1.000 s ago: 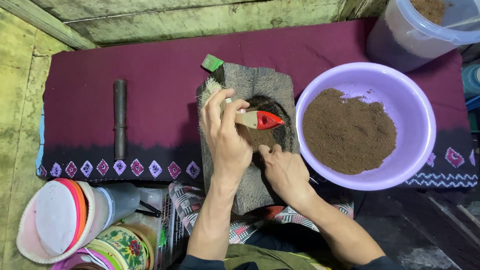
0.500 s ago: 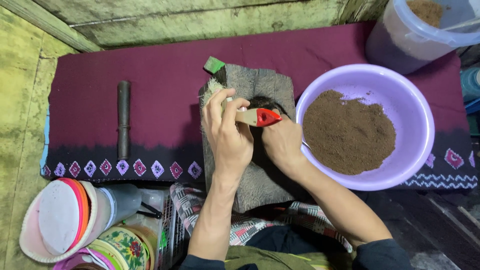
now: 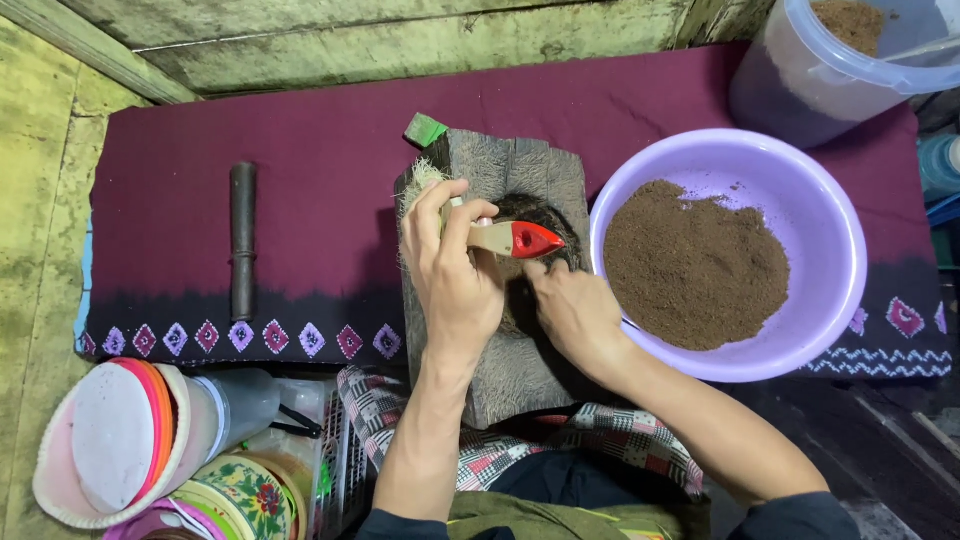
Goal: Transferring ground powder from a stone mortar into a plastic bowl using a brush, hands, and a spoon.
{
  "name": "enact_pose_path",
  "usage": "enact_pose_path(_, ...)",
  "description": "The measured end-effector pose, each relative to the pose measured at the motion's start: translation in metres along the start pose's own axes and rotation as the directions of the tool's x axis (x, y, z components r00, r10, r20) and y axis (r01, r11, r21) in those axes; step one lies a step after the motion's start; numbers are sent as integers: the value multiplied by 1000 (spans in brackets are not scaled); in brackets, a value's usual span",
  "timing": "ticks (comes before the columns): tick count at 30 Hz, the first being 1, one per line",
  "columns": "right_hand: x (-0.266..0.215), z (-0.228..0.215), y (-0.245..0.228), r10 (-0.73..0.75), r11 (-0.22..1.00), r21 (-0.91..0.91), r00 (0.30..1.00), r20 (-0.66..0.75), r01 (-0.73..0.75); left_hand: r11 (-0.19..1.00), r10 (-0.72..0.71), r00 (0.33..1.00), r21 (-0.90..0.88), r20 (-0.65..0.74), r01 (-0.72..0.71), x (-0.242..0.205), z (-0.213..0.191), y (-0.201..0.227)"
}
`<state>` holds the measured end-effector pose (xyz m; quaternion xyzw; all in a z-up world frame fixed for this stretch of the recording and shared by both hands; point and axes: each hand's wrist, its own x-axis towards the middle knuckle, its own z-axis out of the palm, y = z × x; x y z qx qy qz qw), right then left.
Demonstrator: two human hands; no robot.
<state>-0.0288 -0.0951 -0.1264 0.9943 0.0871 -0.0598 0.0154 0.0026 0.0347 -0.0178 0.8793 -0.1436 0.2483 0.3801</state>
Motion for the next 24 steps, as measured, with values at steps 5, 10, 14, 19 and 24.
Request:
enact_pose_path(5, -24, -8, 0, -72, 997, 33, 993, 94, 69, 1000, -2, 1000, -9, 5, 2, 0, 0, -1)
enact_pose_path(10, -33, -20, -6, -50, 996, 82, 992, 114, 41, 1000, -9, 1000, -14, 15, 9, 0, -1, 1)
enact_pose_path(14, -26, -23, -9, 28, 989, 140, 992, 120, -45, 999, -13, 1000, -41, -5, 13, 1, -2, 0)
enact_pose_path(19, 2, -30, -11, 150, 965, 234, 982, -113, -121, 999, 8, 1000, -41, -7, -8, -1, 1, -4)
enact_pose_path(24, 39, -27, -12, 225, 943, 304, 933, -280, -136, 999, 4, 999, -48, -38, -6, 1, 0, 0)
